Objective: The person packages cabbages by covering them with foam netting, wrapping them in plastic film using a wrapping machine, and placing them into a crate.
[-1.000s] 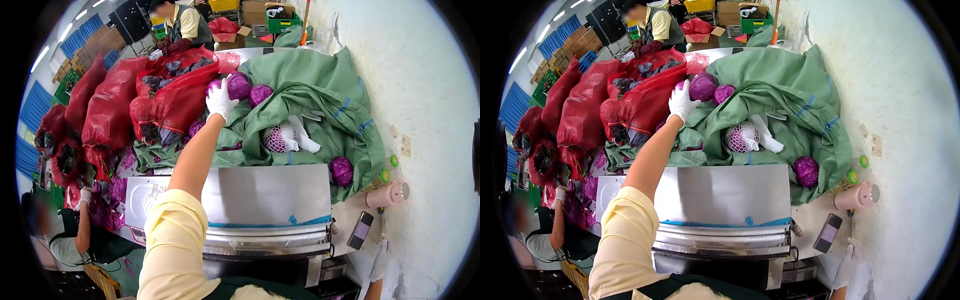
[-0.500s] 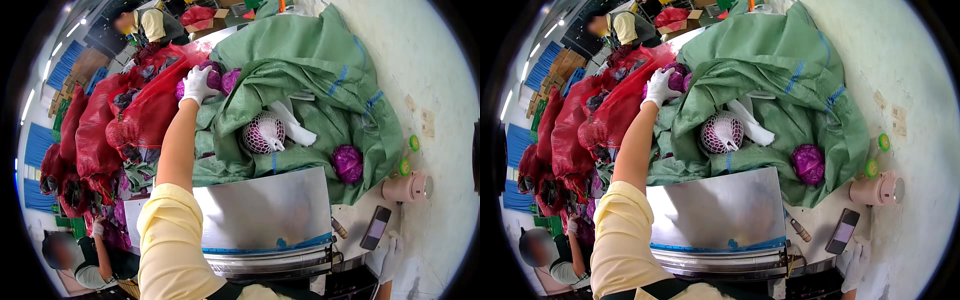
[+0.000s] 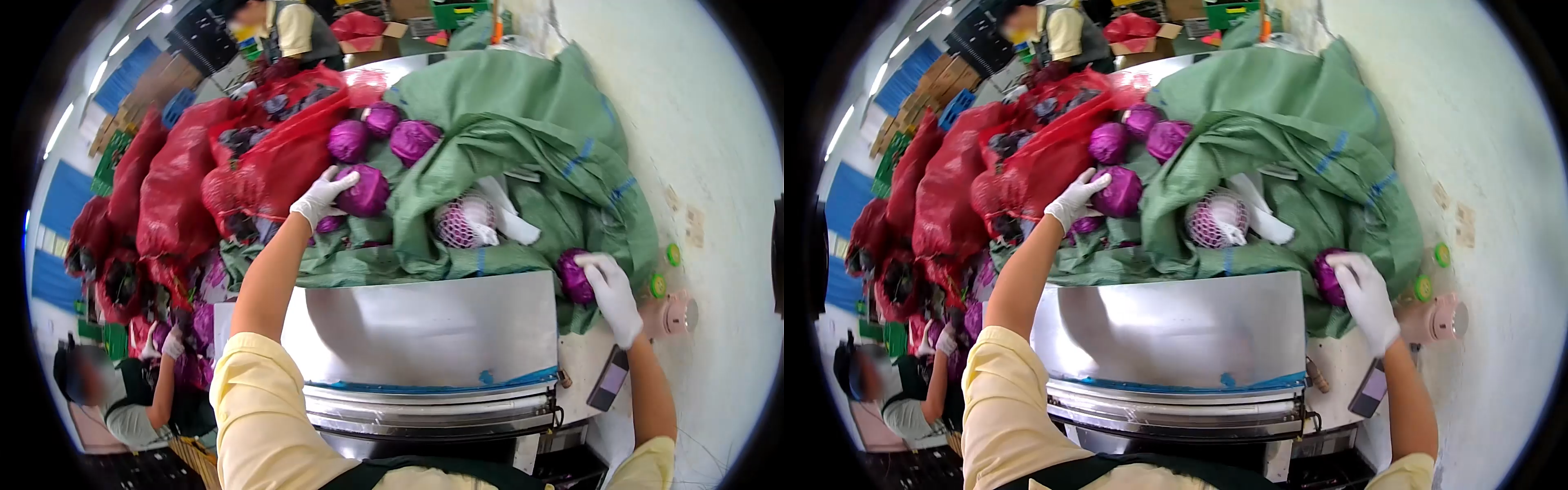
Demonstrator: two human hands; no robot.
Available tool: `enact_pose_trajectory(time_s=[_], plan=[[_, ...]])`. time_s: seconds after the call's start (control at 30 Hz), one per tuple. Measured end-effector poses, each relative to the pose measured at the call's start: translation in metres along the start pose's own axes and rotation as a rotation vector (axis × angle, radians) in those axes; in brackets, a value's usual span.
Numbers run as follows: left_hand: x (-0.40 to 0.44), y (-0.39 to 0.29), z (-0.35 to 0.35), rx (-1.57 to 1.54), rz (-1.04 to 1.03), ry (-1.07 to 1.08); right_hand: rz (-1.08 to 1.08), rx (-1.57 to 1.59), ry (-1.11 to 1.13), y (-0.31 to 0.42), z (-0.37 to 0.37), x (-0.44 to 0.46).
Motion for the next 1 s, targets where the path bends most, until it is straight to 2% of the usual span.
enact_pose_trajectory(time_s=[0.1, 0.13, 0.17, 0.2, 0.23, 0.27, 0.33, 0.37, 0.43, 0.47, 0.5, 0.53, 0.6, 0.67, 0.73, 0.77, 0.83, 0.87, 0.93, 0.97, 1.0], plan=[[-0.042, -0.009, 0.015, -0.176, -0.012, 0.126, 0.012, -0.196, 0.085, 0.003, -0.050, 0.073], [-0.053, -0.005, 0.034, -0.296, -0.001, 0.098, 0.009, -0.309, 0.102, -0.002, -0.066, 0.091], [-0.048, 0.010, 0.081, -0.421, -0.099, 0.011, 0.035, -0.306, 0.113, 0.007, -0.073, 0.101], [-0.066, -0.008, 0.105, -0.539, -0.202, -0.077, -0.064, -0.402, 0.181, 0.010, -0.087, 0.110], [-0.089, -0.016, 0.130, -0.458, -0.228, -0.206, -0.168, -0.496, 0.257, 0.009, -0.104, 0.112], [-0.115, -0.031, 0.140, -0.208, -0.131, -0.386, -0.086, -0.487, 0.250, -0.006, -0.118, 0.122], [-0.106, -0.035, 0.135, -0.052, -0.402, -0.276, -0.067, -0.528, 0.192, 0.011, -0.117, 0.118], [-0.102, -0.040, 0.115, 0.239, -0.397, -0.181, -0.075, -0.547, 0.189, 0.009, -0.115, 0.118], [-0.115, -0.051, 0.044, 0.274, -0.453, 0.064, -0.072, -0.524, 0.153, 0.011, -0.108, 0.131], [-0.109, -0.048, 0.021, 0.455, -0.583, 0.153, -0.062, -0.537, 0.146, 0.018, -0.101, 0.133], [-0.103, -0.031, -0.007, 0.387, -0.604, 0.288, -0.051, -0.487, 0.094, 0.023, -0.090, 0.131], [-0.087, 0.006, -0.026, 0.300, -0.477, 0.405, -0.041, -0.439, 0.041, 0.030, -0.077, 0.128], [-0.035, 0.082, -0.052, 0.206, -0.415, 0.571, -0.026, -0.081, 0.044, 0.037, -0.050, 0.119], [-0.038, 0.079, -0.062, 0.593, -0.522, 0.553, -0.205, 0.319, 0.095, 0.080, -0.015, 0.073], [-0.045, 0.072, -0.058, 0.890, -0.594, 0.523, -0.184, 0.517, 0.121, 0.071, 0.019, 0.053], [-0.047, 0.068, -0.054, 0.990, -0.616, 0.509, -0.181, 0.516, 0.121, 0.087, 0.029, 0.033], [-0.040, 0.071, -0.033, 0.436, -0.218, 0.544, -0.246, 1.073, 0.144, 0.113, 0.040, -0.010], [-0.083, 0.035, -0.023, 0.299, 0.124, 0.381, -0.233, 1.080, 0.141, 0.110, 0.044, -0.022], [-0.076, 0.050, -0.005, 0.062, 0.165, 0.234, -0.067, 0.780, 0.025, 0.109, 0.058, -0.042], [-0.072, 0.046, 0.003, 0.071, 0.158, 0.237, -0.063, 0.786, 0.017, 0.098, 0.067, -0.049], [-0.072, 0.041, 0.011, 0.019, 0.124, 0.241, -0.115, 0.529, -0.040, 0.081, 0.078, -0.057]])
Point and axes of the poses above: each hand's wrist, its own x-axis towards the middle knuckle, its own z-axis out of the back of the hand, y = z × x, the point moved 7 cm from there along x, towards the middle knuckle, and after that the axes turned 14 degrees about -z, right-handed, at the moved point
